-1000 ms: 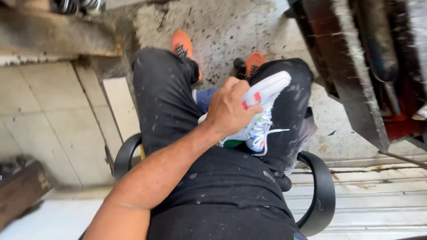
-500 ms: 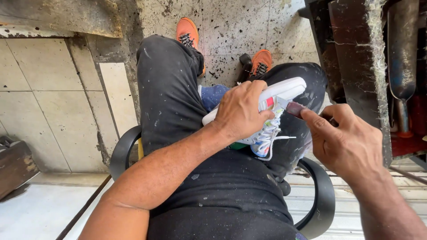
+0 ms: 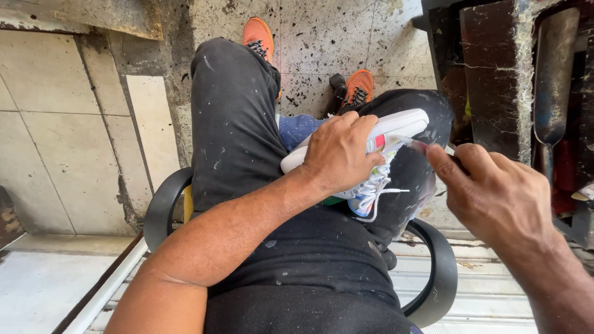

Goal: Repairing a sneaker by gluing and hammering a new sole onto the shoe body

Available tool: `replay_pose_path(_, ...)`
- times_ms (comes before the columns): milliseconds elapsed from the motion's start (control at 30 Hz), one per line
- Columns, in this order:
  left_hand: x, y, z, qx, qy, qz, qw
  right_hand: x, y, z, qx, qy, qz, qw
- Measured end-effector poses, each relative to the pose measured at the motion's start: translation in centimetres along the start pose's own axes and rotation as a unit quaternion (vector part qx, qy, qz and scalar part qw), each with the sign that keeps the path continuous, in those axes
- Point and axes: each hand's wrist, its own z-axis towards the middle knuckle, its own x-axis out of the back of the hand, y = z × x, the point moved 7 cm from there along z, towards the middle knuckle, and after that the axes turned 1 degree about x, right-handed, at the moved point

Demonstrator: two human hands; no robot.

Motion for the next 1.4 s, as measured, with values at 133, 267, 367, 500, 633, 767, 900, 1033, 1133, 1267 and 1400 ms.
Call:
replay_pose_path(133, 0.1, -0.1, -0.2, 0.007, 0.001, -0.009, 1.0, 1.9, -1.1, 1.2, -0.012, 0.023, -0.046, 0.999)
replay_pose_path(267, 0.1, 0.1, -0.2, -0.007, 0.019, -0.006, 1.0, 1.4, -1.4, 1.0, -0.024, 0.01, -0.049, 0.998)
replay_pose_path(367, -0.1, 0.1, -0.2, -0.022, 0.032, -0.008, 0.999, 1.3, -2.0, 1.1, -0.01, 0.008, -0.063, 0.998)
replay_pose_path(500, -0.4, 0.1, -0.2, -0.031, 0.039, 0.0, 0.999, 1.4, -2.9, 1.5, -0.006, 0.002, -0.078, 0.997)
replay_pose_path(633, -0.4, 0.0, -0.1, -0.018, 0.01, -0.003, 1.0, -3.4, -1.4, -0.9, -0.231, -0.104, 0.298, 0.92)
replay_pose_path(767, -0.6, 0.0, -0.1, -0.024, 0.004, -0.004, 1.0, -2.1, -1.9, -0.3, -0.085, -0.06, 0.13, 0.986)
replay_pose_path(900, -0.6, 0.3, 0.0, -0.028, 0.01, 0.002, 1.0, -2.9, -1.7, 0.2, -0.195, -0.095, 0.317, 0.923)
replay_pose_path(1033, -0.2, 0.2, -0.3, -0.037, 0.02, -0.018, 0.999, -2.7, -1.7, 0.4, -0.236, -0.11, 0.389, 0.884)
replay_pose_path(1133, 0.0, -0.7, 0.1, -0.006, 0.01, -0.031, 0.999, -1.4, -1.1, 0.0, -0.15, -0.094, 0.265, 0.948)
replay_pose_path(1267, -0.1, -0.1, 0.0, -0.018, 0.003, -0.021, 1.0, -0.7, -1.5, -0.8, -0.135, -0.053, 0.165, 0.975)
replay_pose_path(1400, 0.1, 0.1, 0.3, -0.007, 0.0, -0.025, 1.0, -0.7, -2.2, 0.2, -0.122, -0.137, 0.097, 0.978)
